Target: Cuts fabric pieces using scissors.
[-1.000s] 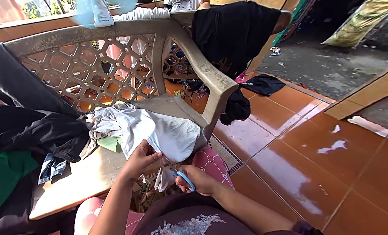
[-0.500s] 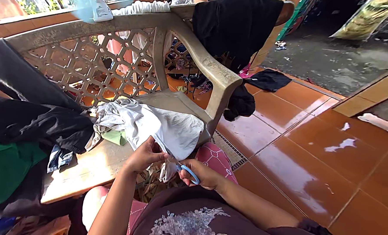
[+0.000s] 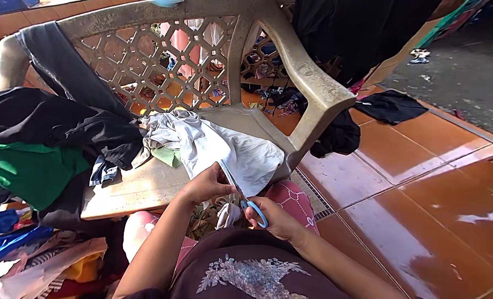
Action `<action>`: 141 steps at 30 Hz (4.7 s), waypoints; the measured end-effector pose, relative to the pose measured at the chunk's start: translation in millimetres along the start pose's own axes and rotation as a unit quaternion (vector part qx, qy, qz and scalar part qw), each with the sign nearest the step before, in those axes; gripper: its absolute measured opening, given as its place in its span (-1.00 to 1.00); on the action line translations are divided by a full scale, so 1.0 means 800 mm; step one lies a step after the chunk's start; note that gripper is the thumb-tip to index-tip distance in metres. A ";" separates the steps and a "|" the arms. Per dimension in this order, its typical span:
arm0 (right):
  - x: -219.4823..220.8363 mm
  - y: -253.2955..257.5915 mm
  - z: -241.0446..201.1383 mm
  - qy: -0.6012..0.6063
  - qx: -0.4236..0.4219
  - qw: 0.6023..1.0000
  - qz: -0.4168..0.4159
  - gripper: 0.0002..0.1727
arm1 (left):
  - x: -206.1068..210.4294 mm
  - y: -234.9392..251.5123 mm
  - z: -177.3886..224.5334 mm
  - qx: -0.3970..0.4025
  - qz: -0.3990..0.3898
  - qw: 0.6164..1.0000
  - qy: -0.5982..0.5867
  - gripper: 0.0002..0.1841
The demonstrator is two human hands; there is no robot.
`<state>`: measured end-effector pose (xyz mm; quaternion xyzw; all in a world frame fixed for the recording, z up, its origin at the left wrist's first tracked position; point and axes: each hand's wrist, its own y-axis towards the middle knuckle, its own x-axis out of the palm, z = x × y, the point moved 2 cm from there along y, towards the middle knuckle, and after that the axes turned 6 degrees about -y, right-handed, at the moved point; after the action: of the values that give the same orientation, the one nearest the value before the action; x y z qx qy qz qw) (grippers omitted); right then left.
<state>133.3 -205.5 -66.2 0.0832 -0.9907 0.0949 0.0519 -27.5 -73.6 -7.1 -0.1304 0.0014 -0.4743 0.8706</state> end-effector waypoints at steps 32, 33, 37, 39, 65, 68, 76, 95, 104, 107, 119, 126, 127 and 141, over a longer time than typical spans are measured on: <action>0.012 0.009 -0.004 0.040 0.005 0.997 -0.060 -0.67 | -0.012 -0.020 0.003 0.050 0.081 0.995 -0.026 -0.45; 0.012 0.009 -0.005 0.043 0.007 0.997 -0.062 -0.66 | -0.012 -0.020 0.003 0.047 0.073 0.996 -0.024 -0.45; 0.011 0.010 -0.008 0.062 0.003 0.996 -0.072 -0.56 | -0.004 -0.018 -0.001 0.034 0.039 0.998 -0.021 -0.42; 0.011 0.009 -0.009 0.057 0.006 0.996 -0.066 -0.57 | 0.000 -0.016 -0.001 0.026 0.045 0.999 -0.015 -0.43; 0.019 0.009 -0.013 0.001 0.022 0.999 -0.029 -0.79 | -0.002 -0.027 0.000 0.129 0.296 0.946 -0.011 -0.92; 0.019 0.009 -0.013 0.016 0.021 0.999 -0.043 -0.78 | -0.002 -0.030 0.000 0.138 0.292 0.946 -0.031 -0.87; 0.020 0.011 -0.014 0.064 0.017 0.995 -0.080 -0.65 | -0.005 -0.033 -0.003 0.161 0.260 0.948 -0.092 -0.23; 0.019 0.014 -0.014 0.063 -0.020 0.995 -0.078 -0.63 | -0.001 -0.030 -0.009 0.147 0.131 0.975 -0.102 0.05; 0.016 0.014 -0.014 0.065 -0.046 0.994 -0.070 -0.59 | 0.012 -0.026 -0.010 0.136 0.077 0.982 -0.105 0.13; 0.015 0.013 -0.016 0.053 -0.039 0.996 -0.060 -0.65 | 0.014 -0.026 -0.010 0.125 0.078 0.985 -0.094 0.14; 0.015 0.013 -0.016 -0.004 -0.010 0.999 -0.044 -0.71 | -0.003 -0.032 0.006 0.198 0.216 0.956 -0.025 -0.87; 0.014 0.011 -0.013 0.025 -0.019 0.998 -0.059 -0.60 | -0.005 -0.032 0.006 0.183 0.190 0.964 -0.040 -0.78; 0.014 0.011 -0.014 0.037 -0.024 0.997 -0.066 -0.59 | -0.005 -0.032 0.006 0.180 0.181 0.966 -0.045 -0.73; 0.019 0.012 -0.016 0.049 -0.040 0.996 -0.065 -0.61 | -0.003 -0.030 0.007 0.146 0.114 0.980 -0.075 -0.34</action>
<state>117.7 -195.9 -53.3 0.1402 -0.9825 0.0555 0.1098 -48.3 -82.5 3.7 -0.0359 -0.1183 -0.3557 0.9264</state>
